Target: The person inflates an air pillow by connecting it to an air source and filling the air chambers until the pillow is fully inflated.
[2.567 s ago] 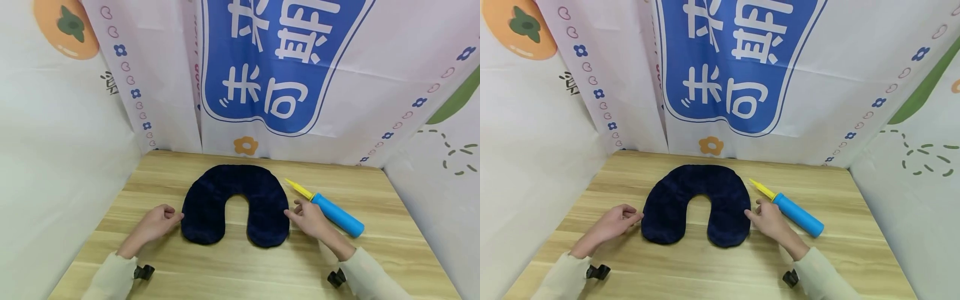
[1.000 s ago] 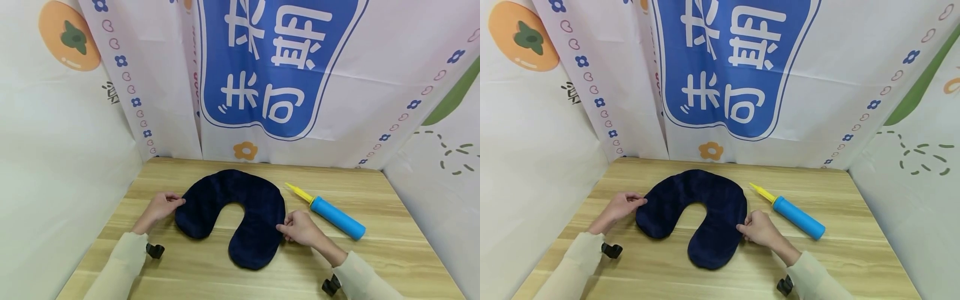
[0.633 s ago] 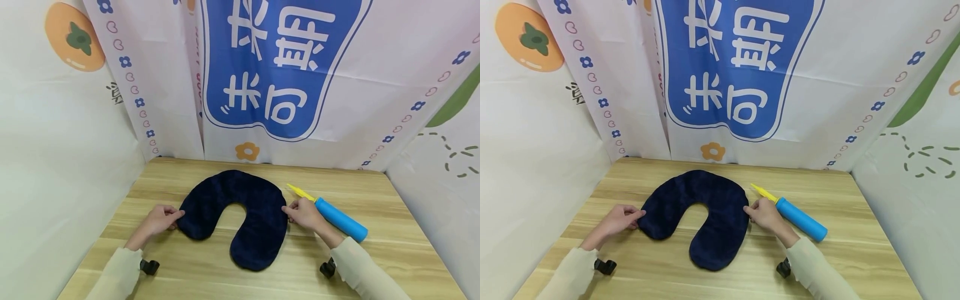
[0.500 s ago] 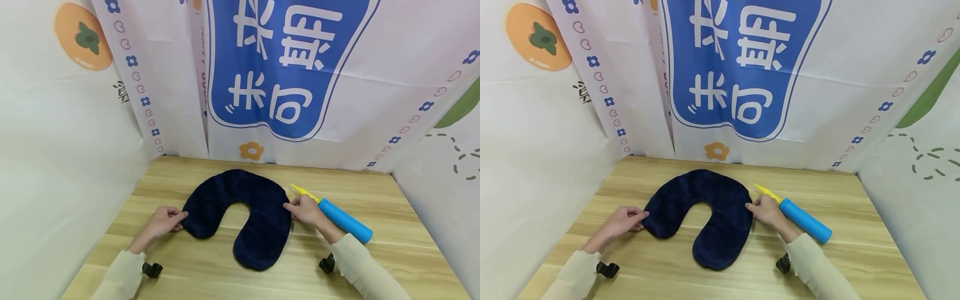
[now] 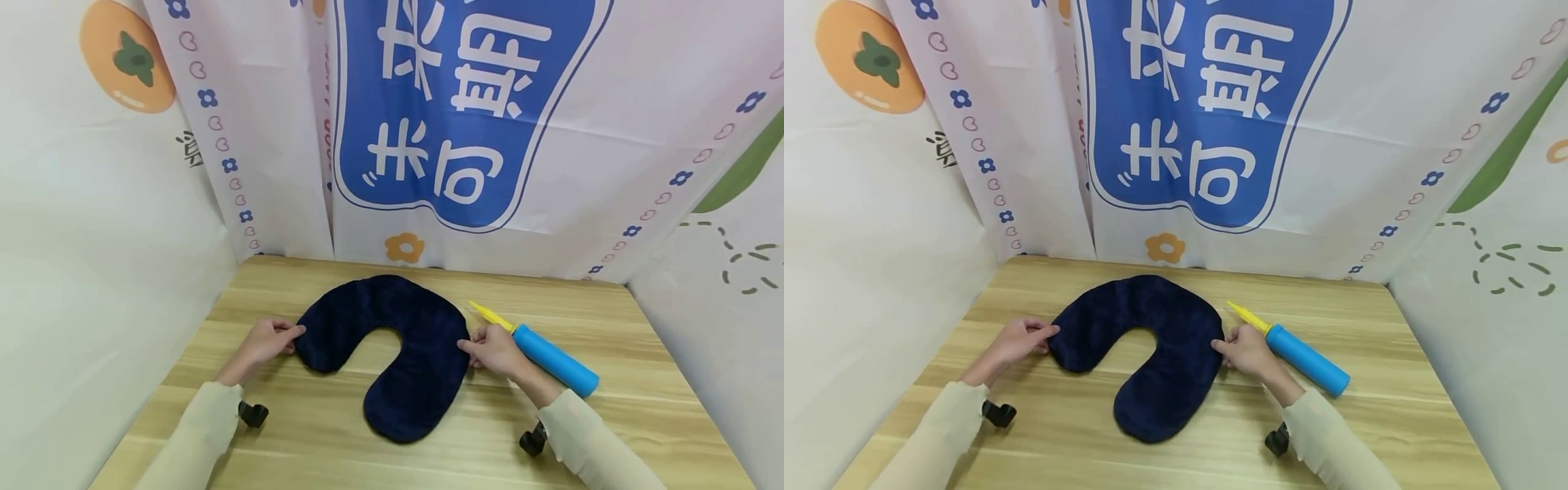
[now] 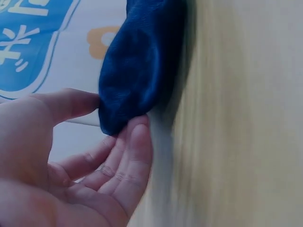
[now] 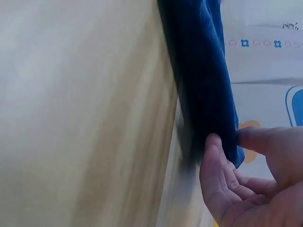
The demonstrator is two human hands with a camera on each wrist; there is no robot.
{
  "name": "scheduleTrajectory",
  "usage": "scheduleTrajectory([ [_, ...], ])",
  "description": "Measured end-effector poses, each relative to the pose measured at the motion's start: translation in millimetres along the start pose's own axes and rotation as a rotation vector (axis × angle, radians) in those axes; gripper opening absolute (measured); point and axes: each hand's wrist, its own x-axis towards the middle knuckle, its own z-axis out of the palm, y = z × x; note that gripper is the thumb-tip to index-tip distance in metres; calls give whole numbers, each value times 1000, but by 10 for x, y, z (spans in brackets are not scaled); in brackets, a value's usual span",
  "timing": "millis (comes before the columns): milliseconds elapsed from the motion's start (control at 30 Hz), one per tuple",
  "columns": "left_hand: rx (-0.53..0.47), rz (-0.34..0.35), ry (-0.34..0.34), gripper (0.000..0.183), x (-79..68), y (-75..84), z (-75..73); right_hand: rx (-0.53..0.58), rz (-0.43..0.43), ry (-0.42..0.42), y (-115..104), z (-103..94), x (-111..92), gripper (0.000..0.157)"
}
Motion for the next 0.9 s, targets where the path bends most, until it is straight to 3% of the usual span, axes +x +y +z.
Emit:
scheduleTrajectory([
  [267,52,22,54,44,352,133,41,73,-48,-166,-21,97,-303,32],
  [433,89,25,104,48,482,114,59,33,-76,-230,-48,147,-363,35],
  [567,132,-3,94,50,334,47,-31,-45,-93,-201,-79,53,-262,35],
  [700,122,-8,24,42,83,24,-24,-150,-101,-75,-88,-90,-71,32],
  [900,149,44,-197,28,-339,166,312,-242,-151,6,-41,-165,260,31],
])
